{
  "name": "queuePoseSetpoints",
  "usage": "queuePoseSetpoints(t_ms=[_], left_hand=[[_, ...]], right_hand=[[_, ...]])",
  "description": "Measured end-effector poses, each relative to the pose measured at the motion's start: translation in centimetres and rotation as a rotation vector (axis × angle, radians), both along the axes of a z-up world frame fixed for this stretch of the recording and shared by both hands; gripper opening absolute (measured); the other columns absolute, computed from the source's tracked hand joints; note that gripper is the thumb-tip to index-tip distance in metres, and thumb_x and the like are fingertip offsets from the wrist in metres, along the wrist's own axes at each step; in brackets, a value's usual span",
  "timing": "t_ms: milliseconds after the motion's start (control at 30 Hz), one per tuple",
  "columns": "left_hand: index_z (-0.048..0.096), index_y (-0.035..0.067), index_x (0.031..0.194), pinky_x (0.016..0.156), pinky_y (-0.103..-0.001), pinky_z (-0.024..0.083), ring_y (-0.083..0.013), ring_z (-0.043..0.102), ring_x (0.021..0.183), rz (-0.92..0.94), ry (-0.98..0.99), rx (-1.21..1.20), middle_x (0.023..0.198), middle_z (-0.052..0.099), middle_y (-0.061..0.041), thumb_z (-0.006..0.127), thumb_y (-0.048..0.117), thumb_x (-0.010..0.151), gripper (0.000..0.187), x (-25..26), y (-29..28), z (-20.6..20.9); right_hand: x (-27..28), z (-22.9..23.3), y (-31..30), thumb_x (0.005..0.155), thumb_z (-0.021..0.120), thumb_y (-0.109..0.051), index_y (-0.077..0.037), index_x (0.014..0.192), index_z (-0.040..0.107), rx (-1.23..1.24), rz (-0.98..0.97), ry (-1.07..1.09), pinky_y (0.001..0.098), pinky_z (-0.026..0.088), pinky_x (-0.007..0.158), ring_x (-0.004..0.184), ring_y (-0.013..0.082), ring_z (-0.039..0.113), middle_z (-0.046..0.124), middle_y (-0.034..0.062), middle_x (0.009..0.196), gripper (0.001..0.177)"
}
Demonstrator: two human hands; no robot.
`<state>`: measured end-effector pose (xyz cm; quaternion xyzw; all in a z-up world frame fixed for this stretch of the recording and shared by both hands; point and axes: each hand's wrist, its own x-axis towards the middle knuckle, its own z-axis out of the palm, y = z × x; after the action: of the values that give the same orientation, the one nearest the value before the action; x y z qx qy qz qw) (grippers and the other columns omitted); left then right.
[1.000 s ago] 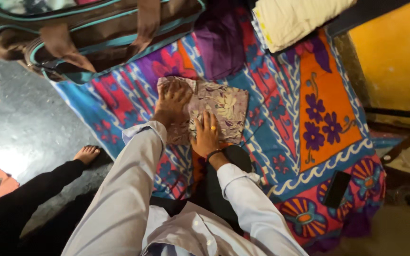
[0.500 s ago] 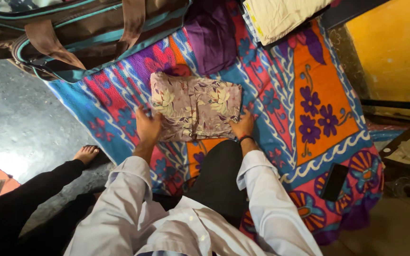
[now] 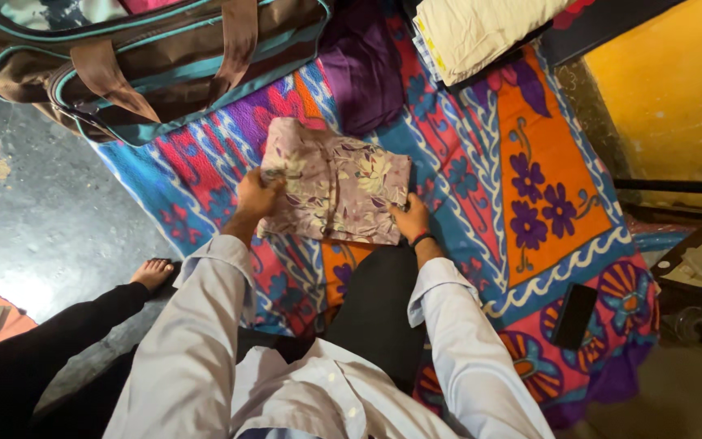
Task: The person removes various garments from a brown duffel bag and folds them by hand on a colorful patterned bedspread. They handle a purple cloth, a floral-patterned cloth, a light blue patterned cloth, and a pink jacket, folding each into a neat stack.
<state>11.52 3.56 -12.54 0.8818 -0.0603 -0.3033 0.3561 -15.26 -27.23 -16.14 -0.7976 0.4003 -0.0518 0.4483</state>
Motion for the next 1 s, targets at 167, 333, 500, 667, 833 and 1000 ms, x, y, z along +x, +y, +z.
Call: queuePoseSetpoints(t_ms=[167, 333, 500, 667, 833, 1000], left_hand=[[0.039, 0.01, 0.154, 0.112, -0.051, 0.041, -0.0459, 0.039, 0.142, -0.122, -0.384, 0.162, 0.158, 0.039, -0.025, 0.075, 0.032, 0.083, 0.083, -1.6, 0.6, 3.5], [0.032, 0.023, 0.159, 0.121, -0.061, 0.01, -0.0378, 0.007, 0.155, -0.896, -0.685, 0.394, 0.17, 0.013, -0.01, 0.058, 0.049, 0.092, 0.077, -5.1, -0.7, 5.7], [0.036, 0.024, 0.157, 0.125, -0.057, 0.004, -0.0352, 0.0, 0.157, -0.95, -0.413, 0.364, 0.171, 0.013, -0.007, 0.065, 0.053, 0.085, 0.083, -5.1, -1.7, 7.0], [0.076, 0.025, 0.128, 0.134, -0.048, 0.029, -0.0376, 0.045, 0.151, -0.932, -0.408, -0.047, 0.143, 0.064, -0.007, 0.071, 0.025, 0.08, 0.048, -0.2, -0.6, 1.9], [0.077, 0.004, 0.112, 0.071, -0.038, 0.058, -0.0209, 0.069, 0.08, 0.197, 0.38, -0.38, 0.092, 0.074, -0.013, 0.064, 0.032, 0.091, 0.036, 1.5, 2.3, -1.0], [0.073, 0.003, 0.103, 0.065, -0.037, 0.057, -0.0222, 0.073, 0.071, 0.052, 0.174, -0.159, 0.082, 0.076, -0.012, 0.076, 0.033, 0.087, 0.034, -0.5, 2.1, 0.1]], right_hand=[[0.9, 0.0, 1.8, 0.08, 0.079, -0.016, -0.003, 0.102, 0.064, 0.215, -0.106, -0.06, 0.036, 0.054, 0.067, 0.076, 0.0168, 0.068, 0.073, 0.0099, 0.089, 0.03], [2.7, 3.7, 4.3, 0.079, 0.076, -0.008, -0.002, 0.103, 0.064, -0.029, -0.103, -0.198, 0.0364, 0.055, 0.072, 0.08, 0.0205, 0.069, 0.072, 0.0117, 0.091, 0.028], [8.0, 9.5, 9.8, 0.077, 0.078, -0.004, -0.003, 0.108, 0.06, -0.287, 0.065, -0.301, 0.0402, 0.054, 0.083, 0.095, 0.0281, 0.065, 0.064, 0.0153, 0.102, 0.036], [15.3, 11.6, 16.5, 0.08, 0.078, -0.004, -0.005, 0.121, 0.06, -0.111, 0.304, -0.409, 0.036, 0.058, 0.085, 0.108, 0.0289, 0.063, 0.06, 0.0173, 0.123, 0.045], [17.0, 7.1, 17.5, 0.083, 0.074, -0.002, -0.007, 0.141, 0.052, 0.569, 0.448, -0.112, 0.0296, 0.058, 0.086, 0.115, 0.0242, 0.068, 0.056, 0.0109, 0.139, 0.063], [14.4, 4.5, 15.8, 0.078, 0.059, 0.012, -0.005, 0.146, 0.05, 0.831, 0.557, -0.211, 0.033, 0.058, 0.09, 0.132, 0.0226, 0.058, 0.036, -0.0003, 0.162, 0.072]])
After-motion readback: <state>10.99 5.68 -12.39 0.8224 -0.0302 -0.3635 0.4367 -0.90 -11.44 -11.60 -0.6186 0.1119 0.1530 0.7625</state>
